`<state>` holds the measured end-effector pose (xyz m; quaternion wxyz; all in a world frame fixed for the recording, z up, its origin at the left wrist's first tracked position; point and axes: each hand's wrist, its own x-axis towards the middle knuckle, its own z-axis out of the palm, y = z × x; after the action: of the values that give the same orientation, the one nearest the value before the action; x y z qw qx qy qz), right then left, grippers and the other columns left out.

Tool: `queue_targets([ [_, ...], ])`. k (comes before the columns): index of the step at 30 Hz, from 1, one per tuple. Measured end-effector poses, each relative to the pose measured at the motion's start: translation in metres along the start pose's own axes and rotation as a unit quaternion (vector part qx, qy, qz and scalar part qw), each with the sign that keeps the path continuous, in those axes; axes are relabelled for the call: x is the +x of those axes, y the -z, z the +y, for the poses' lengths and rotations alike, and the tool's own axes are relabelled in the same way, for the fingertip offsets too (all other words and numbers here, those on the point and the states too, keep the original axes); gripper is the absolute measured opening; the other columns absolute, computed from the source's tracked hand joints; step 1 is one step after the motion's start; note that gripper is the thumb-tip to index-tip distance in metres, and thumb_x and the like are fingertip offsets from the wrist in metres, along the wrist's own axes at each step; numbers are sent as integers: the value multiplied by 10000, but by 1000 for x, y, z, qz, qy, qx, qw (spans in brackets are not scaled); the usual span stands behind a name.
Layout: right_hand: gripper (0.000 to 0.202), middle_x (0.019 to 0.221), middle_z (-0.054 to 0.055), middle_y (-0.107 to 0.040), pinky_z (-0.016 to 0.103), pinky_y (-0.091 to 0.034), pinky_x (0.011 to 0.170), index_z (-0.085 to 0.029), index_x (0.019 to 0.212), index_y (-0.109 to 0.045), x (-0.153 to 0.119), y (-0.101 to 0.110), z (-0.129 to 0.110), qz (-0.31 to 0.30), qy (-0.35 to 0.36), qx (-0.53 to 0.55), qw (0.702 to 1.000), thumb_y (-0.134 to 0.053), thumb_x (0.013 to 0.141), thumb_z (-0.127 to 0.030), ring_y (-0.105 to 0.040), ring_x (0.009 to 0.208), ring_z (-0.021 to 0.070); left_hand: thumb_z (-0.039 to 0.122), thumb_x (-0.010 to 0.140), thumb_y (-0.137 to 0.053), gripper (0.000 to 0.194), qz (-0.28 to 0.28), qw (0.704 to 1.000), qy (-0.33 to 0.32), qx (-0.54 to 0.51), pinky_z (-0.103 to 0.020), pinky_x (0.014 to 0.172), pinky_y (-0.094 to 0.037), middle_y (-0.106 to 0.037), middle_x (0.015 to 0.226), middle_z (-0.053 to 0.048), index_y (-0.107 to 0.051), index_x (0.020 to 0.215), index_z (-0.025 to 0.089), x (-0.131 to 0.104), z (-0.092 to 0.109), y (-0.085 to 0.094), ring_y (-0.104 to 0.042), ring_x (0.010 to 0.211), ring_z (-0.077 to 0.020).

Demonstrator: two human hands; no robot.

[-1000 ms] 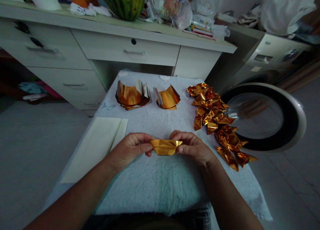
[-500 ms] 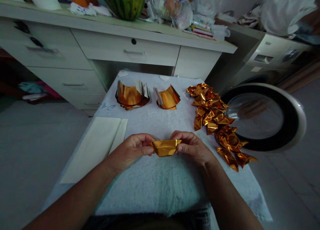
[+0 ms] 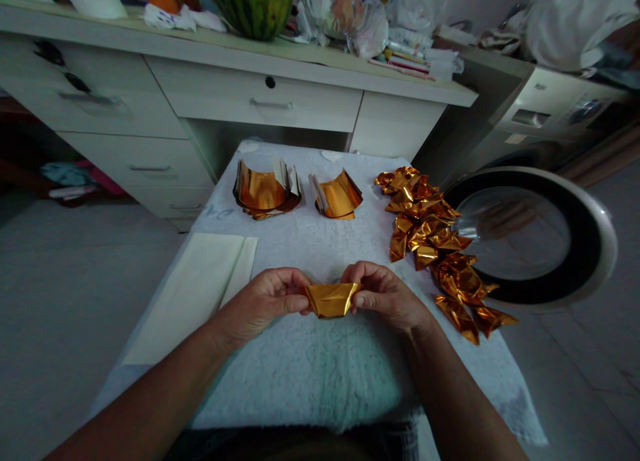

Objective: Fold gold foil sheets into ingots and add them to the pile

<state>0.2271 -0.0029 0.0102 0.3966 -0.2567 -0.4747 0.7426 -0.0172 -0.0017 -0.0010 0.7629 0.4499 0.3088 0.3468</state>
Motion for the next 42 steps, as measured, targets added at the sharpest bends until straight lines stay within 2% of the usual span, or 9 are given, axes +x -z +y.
queue_targets([
  [7,212,798,-14,-592,217,-428,644,-176,770,-602,1,-1,2,3,6,-2,1000,-806,759,-234,-539,701,99,300,706,-824,243,-1,999,25,22,-244,675,-450,-692,792,-24,-673,814,145,-1,2,-4,-616,734,-140],
  [15,153,793,-10,-629,205,-436,616,-177,848,-656,-2,1,1,13,-1,-12,1000,-772,804,-266,-558,649,86,293,771,-773,184,3,1000,-17,21,-242,673,-431,-647,754,-5,-670,823,149,2,2,-2,-573,712,-124],
  [21,176,731,6,-634,234,-447,640,-160,782,-680,-1,0,-1,4,24,-44,999,-745,834,-316,-566,658,106,326,766,-791,223,-12,1000,-24,3,-235,650,-434,-647,740,-8,-662,791,145,2,3,-4,-575,683,-120],
  [24,207,708,4,-630,237,-451,643,-155,770,-660,-1,-1,0,-1,14,-38,999,-750,831,-332,-565,652,107,342,752,-805,252,-15,1000,-13,-1,-233,632,-439,-653,732,-10,-654,775,143,2,3,-4,-585,667,-121],
  [29,236,736,-11,-649,206,-453,597,-168,867,-628,-2,-1,0,11,-16,-10,1000,-790,790,-322,-568,620,89,334,751,-809,259,-15,1000,-10,-18,-236,635,-446,-661,721,-7,-652,834,145,1,5,-7,-599,667,-125],
  [36,253,710,-17,-641,205,-461,590,-159,853,-631,-2,-2,-1,4,-34,-15,999,-806,773,-324,-574,606,85,323,742,-816,267,4,1000,-13,-20,-232,627,-469,-672,779,-12,-685,901,154,1,4,-8,-612,674,-121],
  [42,232,730,-18,-647,205,-461,604,-165,848,-628,-3,-3,1,-4,-33,-10,999,-804,775,-296,-569,616,81,321,729,-828,255,17,1000,-17,-20,-227,610,-464,-670,739,-10,-692,854,145,2,3,-8,-602,643,-116],
])
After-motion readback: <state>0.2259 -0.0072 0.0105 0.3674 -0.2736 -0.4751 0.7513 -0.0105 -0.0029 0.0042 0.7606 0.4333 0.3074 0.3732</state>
